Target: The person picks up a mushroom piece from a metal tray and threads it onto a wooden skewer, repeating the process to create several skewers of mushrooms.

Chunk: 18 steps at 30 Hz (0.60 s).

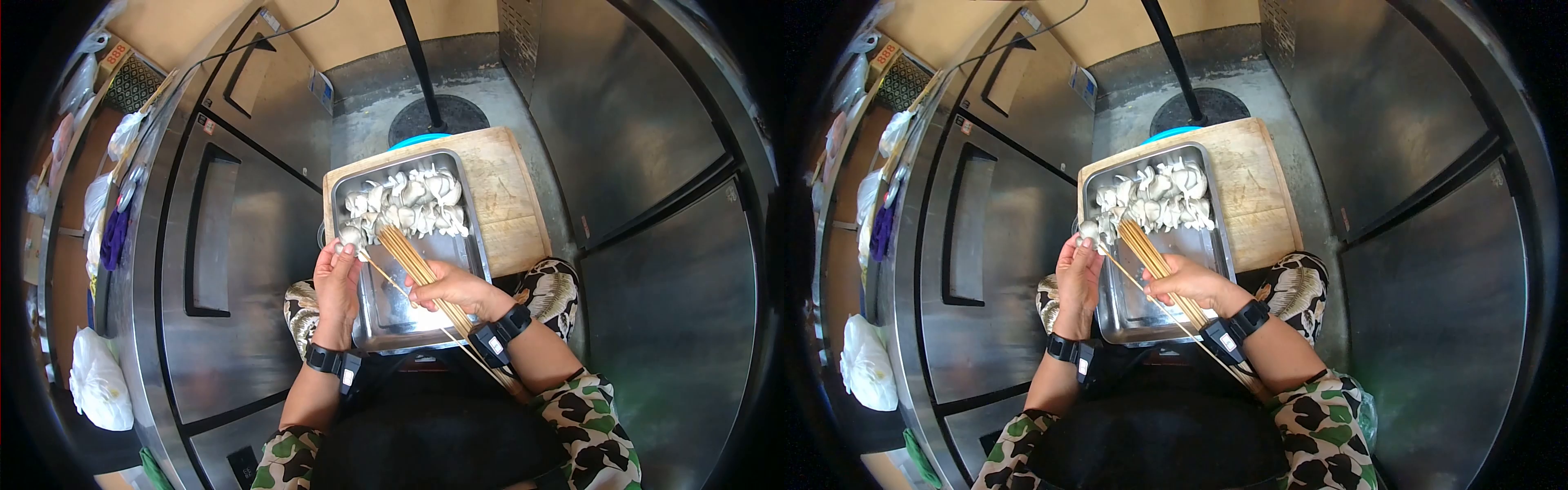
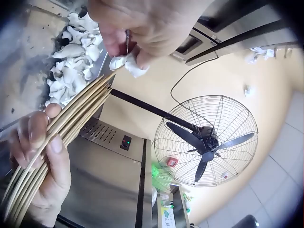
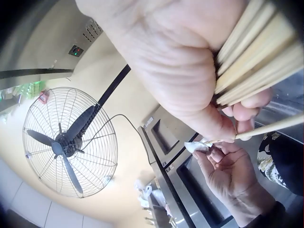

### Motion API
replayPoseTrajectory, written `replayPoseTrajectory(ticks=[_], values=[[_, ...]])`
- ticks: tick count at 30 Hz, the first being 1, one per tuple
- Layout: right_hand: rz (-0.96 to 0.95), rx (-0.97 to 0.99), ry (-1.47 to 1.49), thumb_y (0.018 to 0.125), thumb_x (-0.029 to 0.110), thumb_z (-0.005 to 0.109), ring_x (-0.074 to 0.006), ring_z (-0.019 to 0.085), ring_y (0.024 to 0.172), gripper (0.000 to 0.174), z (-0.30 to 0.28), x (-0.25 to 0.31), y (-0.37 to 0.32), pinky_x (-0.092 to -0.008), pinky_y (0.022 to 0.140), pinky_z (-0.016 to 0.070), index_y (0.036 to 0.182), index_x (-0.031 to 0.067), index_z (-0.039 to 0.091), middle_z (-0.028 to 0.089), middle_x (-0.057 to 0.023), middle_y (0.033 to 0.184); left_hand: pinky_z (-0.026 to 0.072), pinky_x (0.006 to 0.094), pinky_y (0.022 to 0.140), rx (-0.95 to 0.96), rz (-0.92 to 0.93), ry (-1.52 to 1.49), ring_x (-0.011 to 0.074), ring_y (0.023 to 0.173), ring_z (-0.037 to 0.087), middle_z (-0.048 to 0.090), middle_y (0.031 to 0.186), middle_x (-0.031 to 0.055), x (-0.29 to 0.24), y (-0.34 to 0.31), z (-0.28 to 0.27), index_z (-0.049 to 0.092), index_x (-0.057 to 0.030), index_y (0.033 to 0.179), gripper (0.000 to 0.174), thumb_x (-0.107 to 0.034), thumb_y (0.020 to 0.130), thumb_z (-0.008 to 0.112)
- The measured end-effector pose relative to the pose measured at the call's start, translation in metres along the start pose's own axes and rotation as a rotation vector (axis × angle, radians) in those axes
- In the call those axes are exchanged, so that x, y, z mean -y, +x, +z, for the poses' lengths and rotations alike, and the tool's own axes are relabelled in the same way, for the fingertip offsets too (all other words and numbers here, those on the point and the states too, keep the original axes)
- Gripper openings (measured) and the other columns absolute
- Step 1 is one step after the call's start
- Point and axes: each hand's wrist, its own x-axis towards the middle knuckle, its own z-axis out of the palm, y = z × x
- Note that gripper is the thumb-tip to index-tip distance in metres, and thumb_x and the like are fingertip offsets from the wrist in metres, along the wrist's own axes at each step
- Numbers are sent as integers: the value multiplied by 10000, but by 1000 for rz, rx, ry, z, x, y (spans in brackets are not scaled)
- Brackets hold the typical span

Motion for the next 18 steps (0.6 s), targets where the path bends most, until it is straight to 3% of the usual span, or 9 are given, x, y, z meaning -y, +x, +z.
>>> replayPoseTrajectory(ticks=[7, 18], values=[[11, -12, -7, 756, -9, 623, -89, 482, 525, 262, 0, 2, -1, -205, 490, 381, 974, 21, 480, 541, -61, 716, 479, 227, 775, 27, -205, -131, 87, 848, 591, 626, 931, -13, -1, 3, -7, 568, -106, 982, 149, -148, 848, 615], [19, -27, 10, 759, -20, 616, -84, 487, 527, 263, 0, 1, -2, -194, 483, 385, 982, 14, 479, 554, -66, 716, 487, 244, 768, 58, -250, -79, 95, 832, 600, 639, 926, 0, -3, 2, -5, 594, -100, 965, 132, -133, 840, 622]])
